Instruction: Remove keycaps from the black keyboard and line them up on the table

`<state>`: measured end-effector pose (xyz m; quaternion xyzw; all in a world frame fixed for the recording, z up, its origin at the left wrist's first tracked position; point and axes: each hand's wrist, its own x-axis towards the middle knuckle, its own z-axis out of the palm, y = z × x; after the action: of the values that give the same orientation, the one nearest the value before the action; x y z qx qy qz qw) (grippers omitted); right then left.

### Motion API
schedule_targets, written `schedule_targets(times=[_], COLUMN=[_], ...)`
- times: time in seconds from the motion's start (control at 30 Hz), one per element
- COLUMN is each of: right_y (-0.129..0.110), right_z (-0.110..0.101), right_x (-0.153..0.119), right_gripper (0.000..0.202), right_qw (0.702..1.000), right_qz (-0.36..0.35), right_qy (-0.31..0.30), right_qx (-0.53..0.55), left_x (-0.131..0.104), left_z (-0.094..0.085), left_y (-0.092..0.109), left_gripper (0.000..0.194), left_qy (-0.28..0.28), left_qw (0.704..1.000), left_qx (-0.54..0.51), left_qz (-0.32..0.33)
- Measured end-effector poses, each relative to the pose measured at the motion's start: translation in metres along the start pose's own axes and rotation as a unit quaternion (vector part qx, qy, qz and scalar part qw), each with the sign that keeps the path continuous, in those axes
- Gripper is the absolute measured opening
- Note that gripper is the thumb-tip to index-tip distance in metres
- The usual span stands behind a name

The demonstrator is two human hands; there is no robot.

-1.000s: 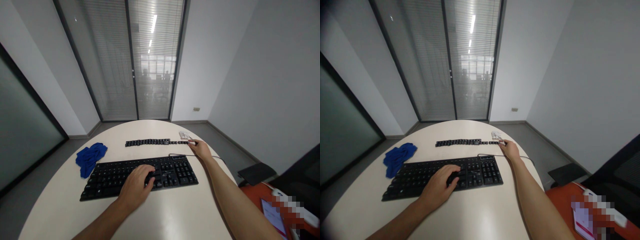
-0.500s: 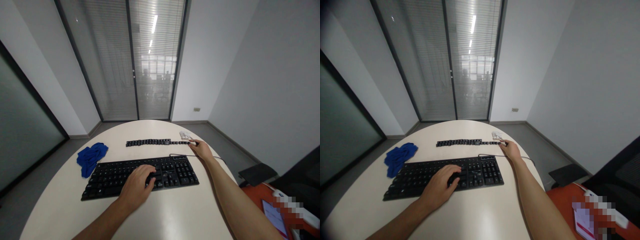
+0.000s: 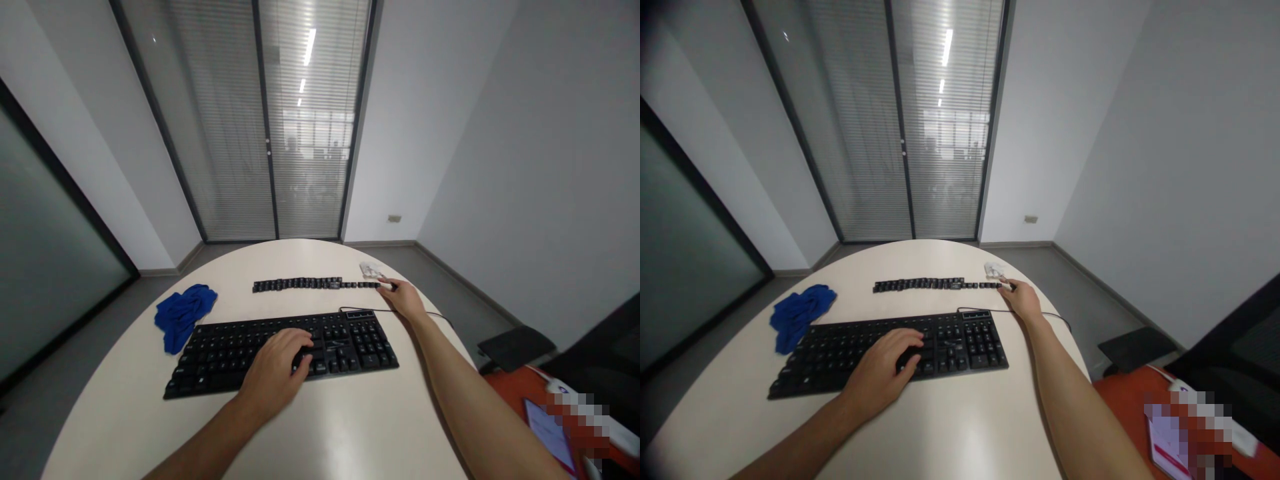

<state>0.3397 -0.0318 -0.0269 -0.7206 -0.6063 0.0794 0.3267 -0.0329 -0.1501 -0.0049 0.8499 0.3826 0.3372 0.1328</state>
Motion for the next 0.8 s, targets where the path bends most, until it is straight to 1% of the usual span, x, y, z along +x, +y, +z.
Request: schedule_targets(times=[0.1,0.17,0.2,0.27,0.3,0.37,0.4,0.47,0.53,0.6,0.7,0.8], right_y=[-0.008,-0.023,-0.034,-0.061,-0.076,-0.104,-0.116,-0.132,-0.138,-0.136,-0.129,-0.127], right_z=[-0.005,-0.009,-0.01,-0.011,-0.009,-0.004,0.0,0.009,0.016,0.019,0.02,0.019], right_x=[0.0,-0.003,-0.006,-0.017,-0.025,-0.043,-0.052,-0.069,-0.079,-0.082,-0.078,-0.075], right_gripper=[0.055,0.054,0.052,0.046,0.043,0.036,0.032,0.024,0.021,0.021,0.021,0.024], right_qw=[1.0,0.999,0.998,0.992,0.985,0.969,0.961,0.951,0.95,0.954,0.958,0.955], right_qz=[-0.008,-0.03,-0.053,-0.124,-0.168,-0.234,-0.258,-0.281,-0.277,-0.26,-0.24,-0.24], right_qy=[0.016,0.036,0.038,0.003,-0.026,-0.066,-0.089,-0.121,-0.13,-0.128,-0.133,-0.148], right_qx=[0.001,-0.002,-0.003,0.0,-0.009,-0.032,-0.036,-0.051,-0.069,-0.078,-0.082,-0.091], left_x=[0.0,0.0,0.0,0.0,0.0,0.0,0.0,0.0,0.0,0.001,0.0,-0.002], left_z=[0.001,0.001,0.0,0.0,-0.001,-0.003,-0.004,-0.006,-0.008,-0.01,-0.012,-0.011], left_y=[-0.001,0.0,0.0,0.001,0.002,0.004,0.005,0.006,0.007,0.007,0.007,0.005], left_gripper=[0.018,0.017,0.017,0.015,0.015,0.014,0.014,0.017,0.021,0.024,0.026,0.027], left_qy=[-0.002,-0.006,-0.008,-0.014,-0.017,-0.025,-0.029,-0.039,-0.048,-0.052,-0.054,-0.056], left_qw=[1.0,1.0,1.0,1.0,1.0,0.999,0.998,0.997,0.996,0.995,0.994,0.992], left_qx=[0.001,0.004,0.006,0.015,0.021,0.034,0.04,0.048,0.054,0.061,0.072,0.08], left_qz=[-0.001,0.0,0.001,0.003,0.005,0.017,0.024,0.041,0.054,0.063,0.067,0.076])
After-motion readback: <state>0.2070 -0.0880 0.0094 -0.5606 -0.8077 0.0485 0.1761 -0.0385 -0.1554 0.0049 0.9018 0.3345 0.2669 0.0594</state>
